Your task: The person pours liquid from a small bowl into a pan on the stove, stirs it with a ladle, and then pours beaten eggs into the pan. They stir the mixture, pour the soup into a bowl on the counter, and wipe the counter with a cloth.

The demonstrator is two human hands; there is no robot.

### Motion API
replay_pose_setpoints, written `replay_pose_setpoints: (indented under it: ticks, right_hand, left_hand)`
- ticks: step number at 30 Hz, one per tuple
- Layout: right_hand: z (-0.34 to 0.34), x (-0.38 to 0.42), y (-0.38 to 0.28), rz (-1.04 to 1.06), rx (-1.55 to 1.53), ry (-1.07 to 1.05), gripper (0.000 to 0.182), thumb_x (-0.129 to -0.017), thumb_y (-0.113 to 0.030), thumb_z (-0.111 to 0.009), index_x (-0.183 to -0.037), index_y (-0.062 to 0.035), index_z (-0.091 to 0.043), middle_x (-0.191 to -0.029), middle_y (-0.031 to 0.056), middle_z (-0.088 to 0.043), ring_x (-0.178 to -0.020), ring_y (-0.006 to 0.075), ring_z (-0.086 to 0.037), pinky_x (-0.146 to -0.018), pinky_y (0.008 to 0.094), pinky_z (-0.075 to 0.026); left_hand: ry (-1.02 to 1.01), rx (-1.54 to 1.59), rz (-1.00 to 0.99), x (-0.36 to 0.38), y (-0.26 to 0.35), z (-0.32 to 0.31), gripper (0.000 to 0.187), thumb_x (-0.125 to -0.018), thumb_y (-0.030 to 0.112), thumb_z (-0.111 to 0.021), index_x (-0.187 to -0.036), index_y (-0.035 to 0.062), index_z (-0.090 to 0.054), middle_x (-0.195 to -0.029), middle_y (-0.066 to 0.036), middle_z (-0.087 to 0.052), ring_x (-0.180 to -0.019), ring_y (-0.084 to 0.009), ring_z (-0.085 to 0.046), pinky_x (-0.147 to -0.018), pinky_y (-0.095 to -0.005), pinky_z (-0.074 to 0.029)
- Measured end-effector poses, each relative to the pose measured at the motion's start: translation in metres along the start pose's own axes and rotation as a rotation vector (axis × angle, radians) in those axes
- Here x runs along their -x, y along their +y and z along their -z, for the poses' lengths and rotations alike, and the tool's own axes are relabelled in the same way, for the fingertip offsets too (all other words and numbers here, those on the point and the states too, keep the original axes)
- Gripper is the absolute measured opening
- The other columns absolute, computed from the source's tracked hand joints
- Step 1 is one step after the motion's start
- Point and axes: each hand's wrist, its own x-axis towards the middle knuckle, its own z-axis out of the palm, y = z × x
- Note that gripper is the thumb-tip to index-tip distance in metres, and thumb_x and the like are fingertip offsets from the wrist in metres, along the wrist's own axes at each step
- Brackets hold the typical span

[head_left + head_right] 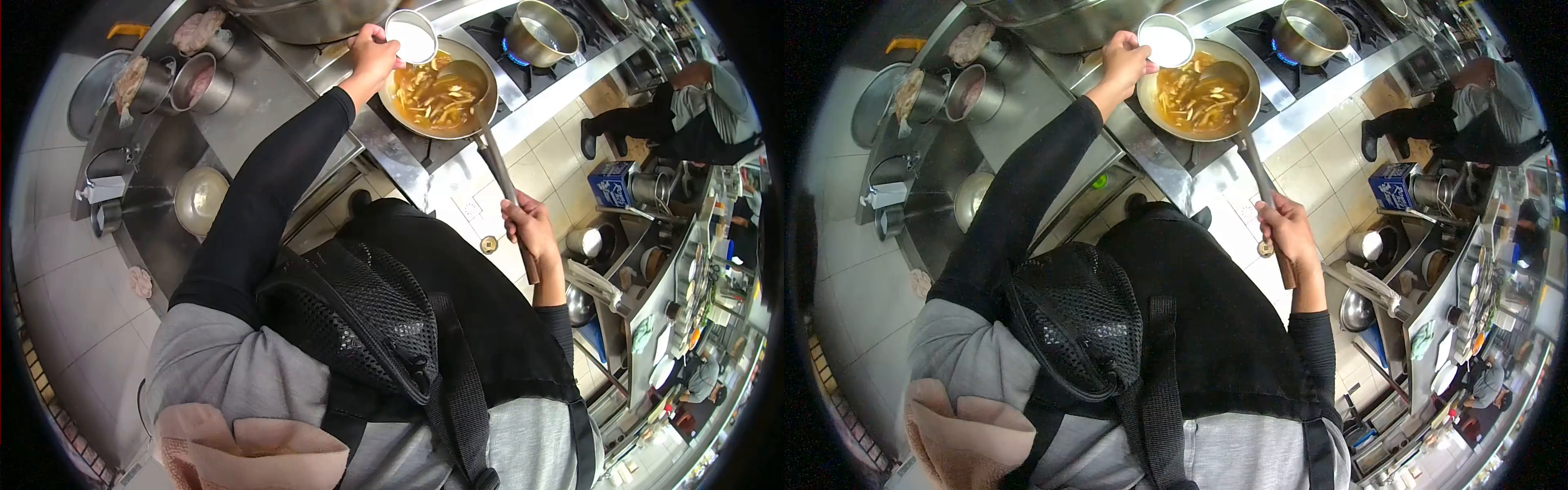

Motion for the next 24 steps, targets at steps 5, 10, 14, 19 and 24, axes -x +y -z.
replay_pose_setpoints:
  ticks: [5, 10, 14, 19, 24]
  right_hand:
    - [0.016, 0.005, -0.015, 0.119, 0.180, 0.085, 0.024, -0.095, -0.014, -0.061, -0.113, 0.0018, -0.063, -0.067, -0.0019, -0.051, -0.051, 0.0046, -0.046, -0.044, 0.0226, -0.039]
    - [0.014, -0.016, -0.015, 0.203, 0.366, 0.139, 0.034, -0.096, -0.017, -0.061, -0.125, 0.0007, -0.060, -0.065, -0.0044, -0.048, -0.051, 0.0044, -0.044, -0.044, 0.0232, -0.037]
    - [-0.004, -0.046, 0.001, 0.261, 0.446, 0.207, 0.032, -0.093, -0.015, -0.063, -0.123, -0.0038, -0.063, -0.064, -0.0001, -0.053, -0.053, 0.0079, -0.049, -0.047, 0.0273, -0.041]
    - [-0.027, -0.059, 0.018, 0.091, 0.108, -0.084, 0.016, -0.094, -0.015, -0.064, -0.095, -0.0001, -0.061, -0.066, -0.0004, -0.054, -0.052, 0.0062, -0.048, -0.046, 0.0243, -0.039]
    - [-0.025, -0.024, -0.001, -0.147, -0.487, -0.211, 0.013, -0.095, -0.012, -0.062, -0.089, -0.0024, -0.057, -0.069, -0.0004, -0.052, -0.049, 0.0044, -0.045, -0.041, 0.0195, -0.034]
  left_hand:
    - [0.028, -0.075, -0.048, 0.002, 0.003, -0.011, 0.022, -0.080, -0.006, -0.061, -0.095, 0.0014, -0.048, -0.090, -0.011, -0.053, -0.059, -0.0206, -0.064, -0.049, -0.0313, -0.058]
    - [0.007, -0.040, -0.032, 0.002, 0.004, -0.013, 0.027, -0.076, -0.003, -0.068, -0.096, 0.0026, -0.050, -0.118, -0.016, -0.032, -0.058, -0.0255, -0.064, -0.049, -0.0314, -0.058]
    - [-0.014, 0.058, 0.040, 0.005, 0.012, -0.010, 0.025, -0.081, -0.007, -0.061, -0.097, 0.0033, -0.044, -0.092, -0.014, -0.055, -0.061, -0.0248, -0.066, -0.050, -0.0332, -0.058]
    - [-0.012, 0.244, 0.152, 0.009, 0.019, -0.008, 0.028, -0.078, -0.007, -0.059, -0.094, 0.0055, -0.041, -0.080, -0.012, -0.053, -0.055, -0.0240, -0.064, -0.046, -0.0364, -0.059]
    - [-0.021, 0.220, 0.130, 0.005, 0.015, -0.007, 0.029, -0.077, -0.007, -0.060, -0.094, 0.0053, -0.040, -0.078, -0.012, -0.053, -0.053, -0.0235, -0.063, -0.046, -0.0369, -0.059]
